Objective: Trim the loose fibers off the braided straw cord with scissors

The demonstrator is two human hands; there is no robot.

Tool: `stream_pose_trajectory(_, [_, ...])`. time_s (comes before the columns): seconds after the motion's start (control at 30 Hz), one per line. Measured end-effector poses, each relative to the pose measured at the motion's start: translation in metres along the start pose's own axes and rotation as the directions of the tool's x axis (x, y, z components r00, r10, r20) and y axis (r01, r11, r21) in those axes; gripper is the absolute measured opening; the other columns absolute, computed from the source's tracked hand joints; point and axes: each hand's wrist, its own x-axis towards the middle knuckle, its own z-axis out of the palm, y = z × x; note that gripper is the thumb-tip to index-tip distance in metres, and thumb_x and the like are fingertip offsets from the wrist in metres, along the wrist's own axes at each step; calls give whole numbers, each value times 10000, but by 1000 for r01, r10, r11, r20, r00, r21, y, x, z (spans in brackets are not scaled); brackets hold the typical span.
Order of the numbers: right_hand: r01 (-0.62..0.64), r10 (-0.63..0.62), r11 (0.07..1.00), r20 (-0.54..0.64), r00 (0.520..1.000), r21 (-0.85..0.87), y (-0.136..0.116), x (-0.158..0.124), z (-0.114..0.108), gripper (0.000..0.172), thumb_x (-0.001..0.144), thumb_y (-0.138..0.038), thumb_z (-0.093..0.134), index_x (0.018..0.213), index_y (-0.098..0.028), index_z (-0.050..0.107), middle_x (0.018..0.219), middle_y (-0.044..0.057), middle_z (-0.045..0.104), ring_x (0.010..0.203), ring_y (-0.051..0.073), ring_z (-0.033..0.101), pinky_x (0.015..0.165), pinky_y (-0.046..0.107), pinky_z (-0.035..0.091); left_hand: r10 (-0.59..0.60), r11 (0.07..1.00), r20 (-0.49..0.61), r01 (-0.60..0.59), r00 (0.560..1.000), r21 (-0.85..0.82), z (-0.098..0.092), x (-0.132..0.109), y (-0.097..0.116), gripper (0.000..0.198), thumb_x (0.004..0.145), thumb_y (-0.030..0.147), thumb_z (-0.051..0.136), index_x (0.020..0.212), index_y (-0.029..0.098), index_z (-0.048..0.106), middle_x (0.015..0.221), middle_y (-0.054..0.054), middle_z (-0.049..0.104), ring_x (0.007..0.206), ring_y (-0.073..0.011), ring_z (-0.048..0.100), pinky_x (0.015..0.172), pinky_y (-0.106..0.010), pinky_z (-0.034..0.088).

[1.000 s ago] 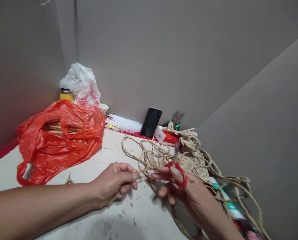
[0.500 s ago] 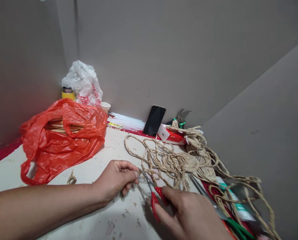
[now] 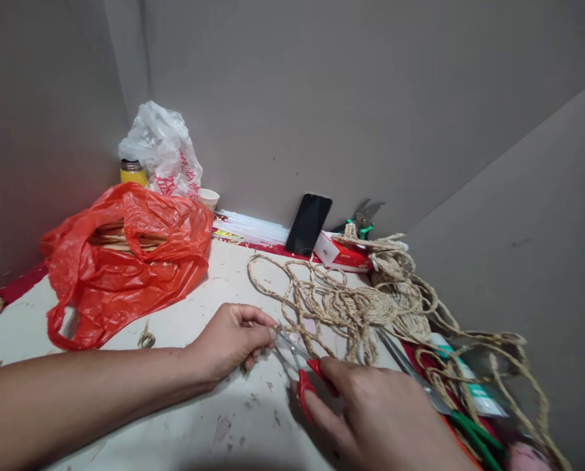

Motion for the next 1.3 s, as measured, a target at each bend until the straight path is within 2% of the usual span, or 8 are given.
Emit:
stream_pose_trajectory(0.3, [5, -7, 999, -47, 999, -38, -2, -2, 6, 306, 800, -404, 535, 533, -255, 550, 437, 1, 602, 356, 184, 564, 417, 292, 227, -11, 998, -12, 12, 1000, 66, -1, 0, -1, 109, 630, 217, 632, 708, 144, 605, 497, 38, 531, 368, -49, 358, 339, -176, 269])
stream_pose_trajectory(0.57, [-14, 14, 1000, 4, 1000, -1, -4, -3, 9, 324, 817, -401, 518, 531, -253, 553, 448, 2, 612, 362, 177, 567, 416, 283, 233, -73, 997, -28, 73, 997, -1, -1, 2, -1, 50, 583, 159, 596, 627, 148, 575, 503, 17, 565, 380, -48, 371, 351, -171, 295])
stream_pose_trajectory(0.73, [-43, 44, 999, 60, 997, -16, -5, -2, 10, 336, 822, -440, 503, 553, -251, 574, 442, 8, 603, 371, 178, 567, 430, 290, 210, -81, 996, -39, 82, 996, 24, 0, 1, -2, 15, 587, 149, 585, 588, 141, 573, 516, 0, 596, 363, -40, 362, 345, -170, 291])
stream_pose_trajectory(0.97, [-14, 12, 1000, 88, 996, 22, -3, -2, 2, 327, 823, -331, 512, 514, -243, 571, 441, 0, 608, 373, 154, 568, 431, 280, 224, -68, 998, -61, 67, 996, -8, -1, 1, -4, 60, 584, 152, 606, 640, 141, 588, 519, 12, 595, 375, -41, 378, 350, -163, 308])
stream_pose_trajectory(1.3, [65, -65, 997, 2, 998, 31, -1, -2, 0, 338, 808, -301, 536, 477, -237, 549, 392, -8, 573, 312, 146, 523, 400, 276, 198, -75, 996, -41, 73, 996, -50, -1, 1, -3, 58, 588, 137, 605, 645, 127, 597, 516, 13, 580, 376, -40, 386, 347, -158, 314])
